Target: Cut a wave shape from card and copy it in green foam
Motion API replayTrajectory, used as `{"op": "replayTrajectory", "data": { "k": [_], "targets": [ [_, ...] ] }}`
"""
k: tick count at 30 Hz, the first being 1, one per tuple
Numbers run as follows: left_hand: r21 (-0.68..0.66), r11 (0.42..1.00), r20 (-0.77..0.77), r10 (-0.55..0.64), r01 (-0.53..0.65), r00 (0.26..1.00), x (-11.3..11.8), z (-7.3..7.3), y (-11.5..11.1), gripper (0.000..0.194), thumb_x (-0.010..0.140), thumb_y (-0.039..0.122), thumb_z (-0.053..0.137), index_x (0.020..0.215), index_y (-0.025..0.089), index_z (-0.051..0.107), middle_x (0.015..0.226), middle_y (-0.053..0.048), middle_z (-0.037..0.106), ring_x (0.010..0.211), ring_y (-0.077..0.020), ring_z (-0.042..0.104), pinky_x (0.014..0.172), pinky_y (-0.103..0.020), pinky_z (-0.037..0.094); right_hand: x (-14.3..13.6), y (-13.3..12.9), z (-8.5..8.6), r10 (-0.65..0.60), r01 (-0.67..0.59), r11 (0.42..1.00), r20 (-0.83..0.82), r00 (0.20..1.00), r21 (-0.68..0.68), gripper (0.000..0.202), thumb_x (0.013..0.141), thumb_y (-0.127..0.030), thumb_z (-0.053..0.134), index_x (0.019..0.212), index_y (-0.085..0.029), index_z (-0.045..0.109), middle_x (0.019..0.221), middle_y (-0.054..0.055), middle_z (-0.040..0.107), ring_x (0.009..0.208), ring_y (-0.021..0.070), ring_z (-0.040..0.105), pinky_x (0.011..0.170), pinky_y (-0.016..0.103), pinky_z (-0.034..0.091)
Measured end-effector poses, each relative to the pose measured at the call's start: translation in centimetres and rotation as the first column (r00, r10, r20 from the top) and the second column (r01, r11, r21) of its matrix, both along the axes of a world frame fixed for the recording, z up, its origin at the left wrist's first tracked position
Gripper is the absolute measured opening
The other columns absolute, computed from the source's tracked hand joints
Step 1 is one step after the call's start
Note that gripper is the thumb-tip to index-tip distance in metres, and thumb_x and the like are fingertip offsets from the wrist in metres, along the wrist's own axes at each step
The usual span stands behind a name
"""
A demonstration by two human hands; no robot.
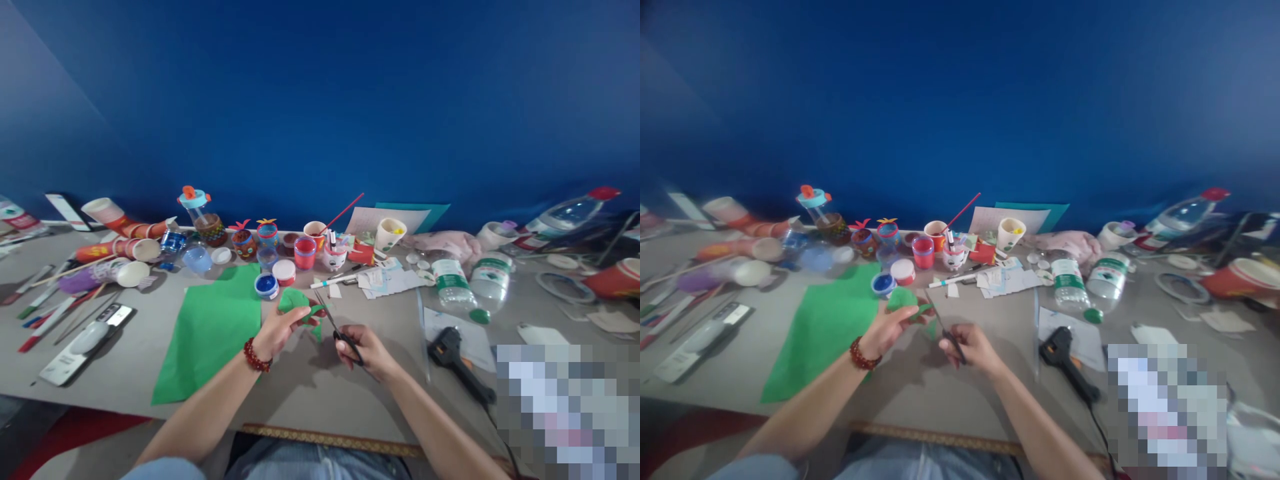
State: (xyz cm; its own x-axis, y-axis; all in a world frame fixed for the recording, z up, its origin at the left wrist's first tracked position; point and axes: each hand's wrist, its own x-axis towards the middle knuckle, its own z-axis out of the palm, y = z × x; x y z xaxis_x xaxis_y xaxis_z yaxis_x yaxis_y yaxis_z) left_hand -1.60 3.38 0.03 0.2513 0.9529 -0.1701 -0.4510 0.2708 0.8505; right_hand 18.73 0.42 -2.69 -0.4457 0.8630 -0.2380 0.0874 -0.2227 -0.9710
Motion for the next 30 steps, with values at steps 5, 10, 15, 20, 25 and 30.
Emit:
{"op": "replayTrajectory", "data": {
  "k": [5,10,15,20,25,30],
  "targets": [
    [0.029,1.0,-0.018,-0.001,0.001,1.0,-0.05,0.19,0.06,0.017,0.071,0.024,0.073,0.08,0.012,0.066,0.089,-0.01,0.073,0.083,-0.027,0.07,0.068,-0.034,0.056,0.04,-0.03,-0.24,-0.009,0.009,1.0,-0.001,1.0,-0.009,0.055,0.064,-0.068,0.065,0.058,-0.017,0.045,0.045,-0.003,0.051,0.039,0.0079,0.042,0.044,0.021,0.026],
    [0.036,0.999,-0.007,0.008,-0.008,1.0,-0.17,0.43,0.2,0.016,0.069,0.024,0.074,0.071,0.014,0.062,0.077,-0.005,0.071,0.077,-0.0258,0.071,0.068,-0.035,0.056,0.03,-0.04,-0.26,-0.005,0.005,1.0,-0.004,1.0,-0.019,0.055,0.063,-0.068,0.065,0.057,-0.018,0.045,0.044,-0.003,0.05,0.039,0.0079,0.041,0.042,0.021,0.025],
    [0.032,0.999,0.022,0.009,-0.01,1.0,-0.29,0.45,0.42,0.018,0.068,0.024,0.074,0.069,0.014,0.059,0.076,-0.004,0.07,0.076,-0.0248,0.071,0.067,-0.035,0.056,0.01,-0.06,-0.2,-0.001,0.001,1.0,-0.005,1.0,-0.021,0.054,0.064,-0.067,0.066,0.057,-0.017,0.045,0.044,-0.003,0.05,0.039,0.0073,0.041,0.043,0.021,0.026],
    [0.035,0.999,0.042,0.009,-0.011,0.999,-0.38,0.43,0.55,0.016,0.069,0.022,0.074,0.075,0.014,0.061,0.079,-0.003,0.069,0.076,-0.0225,0.07,0.069,-0.034,0.056,0.04,-0.07,-0.24,-0.002,0.002,1.0,-0.005,1.0,-0.028,0.054,0.063,-0.067,0.067,0.058,-0.017,0.046,0.044,-0.004,0.05,0.038,0.0073,0.041,0.042,0.02,0.025],
    [0.036,0.999,0.057,0.033,-0.035,0.998,-0.46,0.38,0.64,0.016,0.07,0.02,0.074,0.08,0.014,0.064,0.078,-0.002,0.068,0.071,-0.0183,0.068,0.068,-0.034,0.058,0.03,-0.07,0.13,0.02,-0.02,1.0,0.017,1.0,-0.002,0.055,0.064,-0.069,0.065,0.057,-0.017,0.046,0.043,-0.003,0.049,0.038,0.0072,0.04,0.041,0.02,0.025],
    [0.023,0.998,0.037,0.049,-0.05,0.998,-0.52,0.41,0.72,0.018,0.069,0.021,0.074,0.084,0.013,0.067,0.081,-0.003,0.069,0.073,-0.018,0.067,0.066,-0.032,0.057,-0.04,-0.06,0.1,0.015,-0.015,1.0,0.022,1.0,-0.011,0.056,0.062,-0.069,0.066,0.056,-0.017,0.046,0.043,-0.004,0.05,0.038,0.0071,0.04,0.04,0.02,0.024]
  ]
}}
